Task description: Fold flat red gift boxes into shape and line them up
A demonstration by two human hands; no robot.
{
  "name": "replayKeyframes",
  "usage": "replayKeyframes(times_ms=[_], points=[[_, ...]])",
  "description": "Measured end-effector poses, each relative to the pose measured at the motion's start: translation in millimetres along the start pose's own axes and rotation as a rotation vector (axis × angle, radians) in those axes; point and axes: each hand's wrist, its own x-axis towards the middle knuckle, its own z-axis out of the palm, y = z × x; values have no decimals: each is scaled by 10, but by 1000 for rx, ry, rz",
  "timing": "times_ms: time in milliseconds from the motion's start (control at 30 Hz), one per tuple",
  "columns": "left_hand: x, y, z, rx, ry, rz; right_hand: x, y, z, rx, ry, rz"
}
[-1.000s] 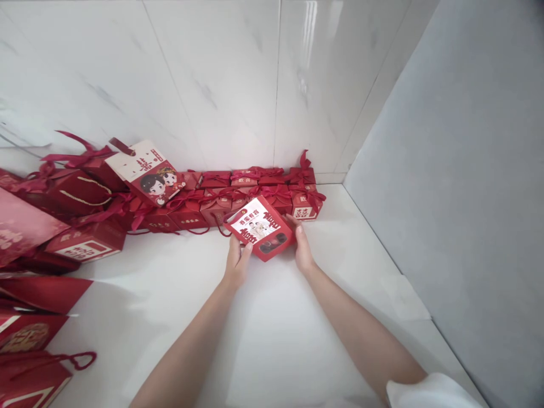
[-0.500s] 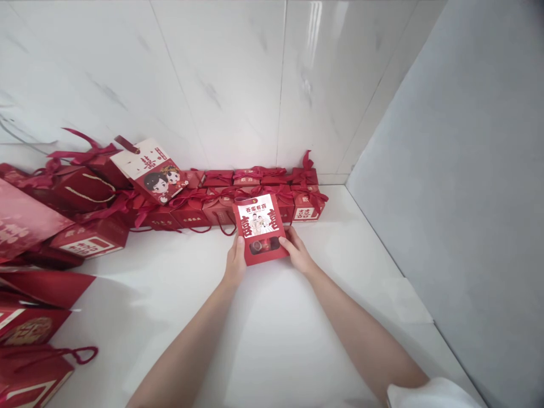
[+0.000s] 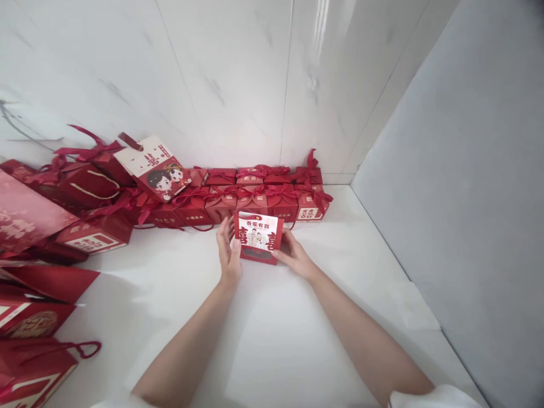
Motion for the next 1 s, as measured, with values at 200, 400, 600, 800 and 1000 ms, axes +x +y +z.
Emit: replayKeyframes(times_ms=[200,400,600,800,1000], points=[[541,355,-136,144,-265,89,0,-23,2,40,-28,31],[948,723,-266,461,-477,-60,-5,-27,5,-8,-30,25],[989,1043,-100,477,-493,5,-17,-85,33,-24,-86,11],[936,1025,163,393,-487,-30,-24,-119,39,-36,-74,18],[951,918,54,428,-577,-116,-26,-113,52,-21,-66,26]])
